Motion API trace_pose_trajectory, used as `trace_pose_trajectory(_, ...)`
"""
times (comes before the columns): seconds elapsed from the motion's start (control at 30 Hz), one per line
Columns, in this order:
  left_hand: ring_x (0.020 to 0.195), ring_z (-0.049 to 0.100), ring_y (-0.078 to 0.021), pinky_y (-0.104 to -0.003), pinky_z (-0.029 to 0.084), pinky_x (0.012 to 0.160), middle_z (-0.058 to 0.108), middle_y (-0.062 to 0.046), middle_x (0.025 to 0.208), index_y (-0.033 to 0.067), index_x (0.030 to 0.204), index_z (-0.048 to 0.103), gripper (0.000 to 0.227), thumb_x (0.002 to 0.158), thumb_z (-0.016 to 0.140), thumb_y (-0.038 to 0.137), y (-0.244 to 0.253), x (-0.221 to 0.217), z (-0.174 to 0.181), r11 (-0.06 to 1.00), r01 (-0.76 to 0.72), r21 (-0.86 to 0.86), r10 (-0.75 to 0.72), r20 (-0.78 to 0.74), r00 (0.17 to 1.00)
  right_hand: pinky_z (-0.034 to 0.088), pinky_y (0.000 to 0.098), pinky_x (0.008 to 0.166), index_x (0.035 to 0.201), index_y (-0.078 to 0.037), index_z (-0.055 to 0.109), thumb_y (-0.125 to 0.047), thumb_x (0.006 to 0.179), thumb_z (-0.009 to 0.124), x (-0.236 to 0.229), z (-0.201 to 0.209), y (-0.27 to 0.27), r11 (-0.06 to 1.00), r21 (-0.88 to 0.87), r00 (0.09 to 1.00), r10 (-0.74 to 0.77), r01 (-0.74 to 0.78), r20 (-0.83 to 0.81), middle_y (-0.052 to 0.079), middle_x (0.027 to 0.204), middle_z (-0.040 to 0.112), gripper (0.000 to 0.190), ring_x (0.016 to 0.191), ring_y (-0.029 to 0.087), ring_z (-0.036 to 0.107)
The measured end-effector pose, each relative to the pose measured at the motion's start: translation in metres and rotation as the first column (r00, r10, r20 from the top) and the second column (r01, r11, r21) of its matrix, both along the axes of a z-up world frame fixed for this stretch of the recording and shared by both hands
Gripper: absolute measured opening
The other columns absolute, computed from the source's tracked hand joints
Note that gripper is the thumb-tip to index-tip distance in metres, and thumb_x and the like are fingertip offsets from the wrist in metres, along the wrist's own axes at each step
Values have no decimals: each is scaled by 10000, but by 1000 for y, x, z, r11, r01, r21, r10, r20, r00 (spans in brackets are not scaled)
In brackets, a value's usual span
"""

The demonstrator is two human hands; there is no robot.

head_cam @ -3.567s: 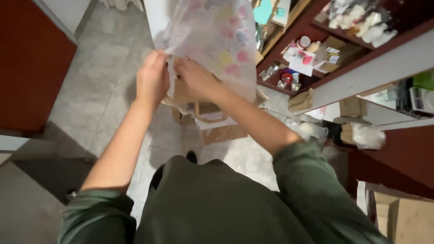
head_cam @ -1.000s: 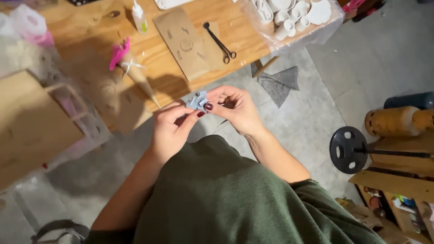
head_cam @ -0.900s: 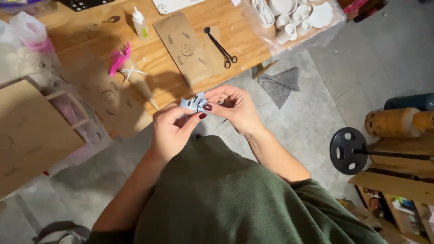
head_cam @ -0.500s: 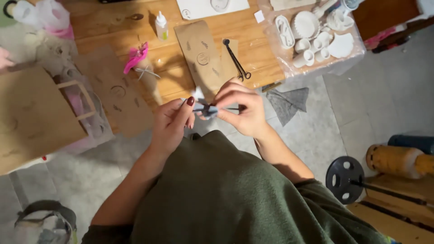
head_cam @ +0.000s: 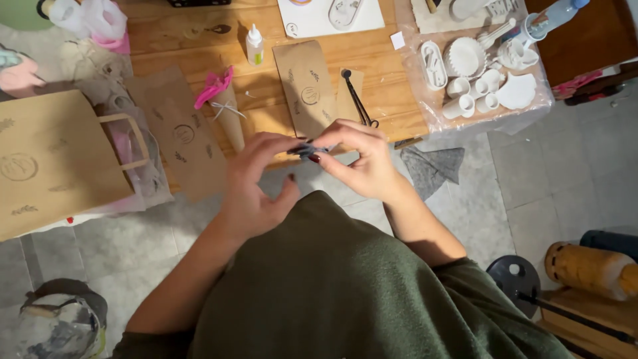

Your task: Packaging craft items by wrapping a decorative flower in bubble wrap and placing it in a paper bag.

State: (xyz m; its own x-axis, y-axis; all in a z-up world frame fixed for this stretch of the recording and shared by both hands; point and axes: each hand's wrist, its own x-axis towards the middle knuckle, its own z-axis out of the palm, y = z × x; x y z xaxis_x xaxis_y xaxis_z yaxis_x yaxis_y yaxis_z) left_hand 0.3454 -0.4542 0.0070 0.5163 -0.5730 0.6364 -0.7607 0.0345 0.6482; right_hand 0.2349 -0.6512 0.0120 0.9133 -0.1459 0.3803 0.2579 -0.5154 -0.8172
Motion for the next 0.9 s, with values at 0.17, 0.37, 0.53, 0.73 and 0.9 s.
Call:
trace_pose_trajectory(0.17, 990, 726, -192, -306, 583, 899, 711, -98, 1096, 4, 1180, 665, 371, 851, 833, 38, -2, 1, -18, 976, 205, -74, -214, -512, 832, 590, 261, 857, 1157, -28, 688, 15, 895, 792, 3, 11, 2, 995, 101, 993, 32, -20, -117, 36, 1027, 728, 286, 952, 110, 707)
trace_pose_trajectory(0.37, 915, 754, -199, -303, 600, 752, 753, -114, 1054, -26, 1164, 676, 204, 960, 693, -26, 4, 14, -55, 909, 247, -335, -396, -879, 265, 550, 208, 665, 1223, -29, 656, -33, 948, 662, 1, -11, -17, 779, 627, 919, 258, -15, -298, 1, 1024, 734, 276, 778, 55, 666)
trace_pose_trajectory(0.53, 940, 755, -227, -322, 605, 751, 755, -111, 1058, 9, 1182, 667, 275, 911, 686, -32, 4, 20, -47, 869, 300, -394, -426, -904, 45, 419, 235, 542, 1182, 88, 680, -99, 1092, 656, 3, -53, -30, 552, 834, 891, 379, -3, -248, 37, 771, 636, 209, 580, 91, 537)
trace_pose_trajectory(0.73, 972, 763, -276, -360, 631, 783, 757, -148, 1053, -18, 1144, 682, 202, 944, 702, -37, 6, 25, -68, 793, 366, -488, -515, -857, -26, 336, 224, 429, 1038, 45, 706, -237, 983, 644, 19, -40, -24, 132, 983, 845, 505, 125, -175, 44, 680, 588, 293, 460, 90, 444)
trace_pose_trajectory(0.9, 947, 780, -277, -347, 631, 746, 753, -139, 1042, -16, 1113, 682, 178, 937, 706, -37, 9, 27, -73, 778, 384, -497, -515, -855, -61, 292, 223, 488, 983, 53, 694, -165, 987, 690, 9, -84, -49, 80, 992, 871, 477, 94, -121, 78, 783, 596, 218, 550, 73, 400)
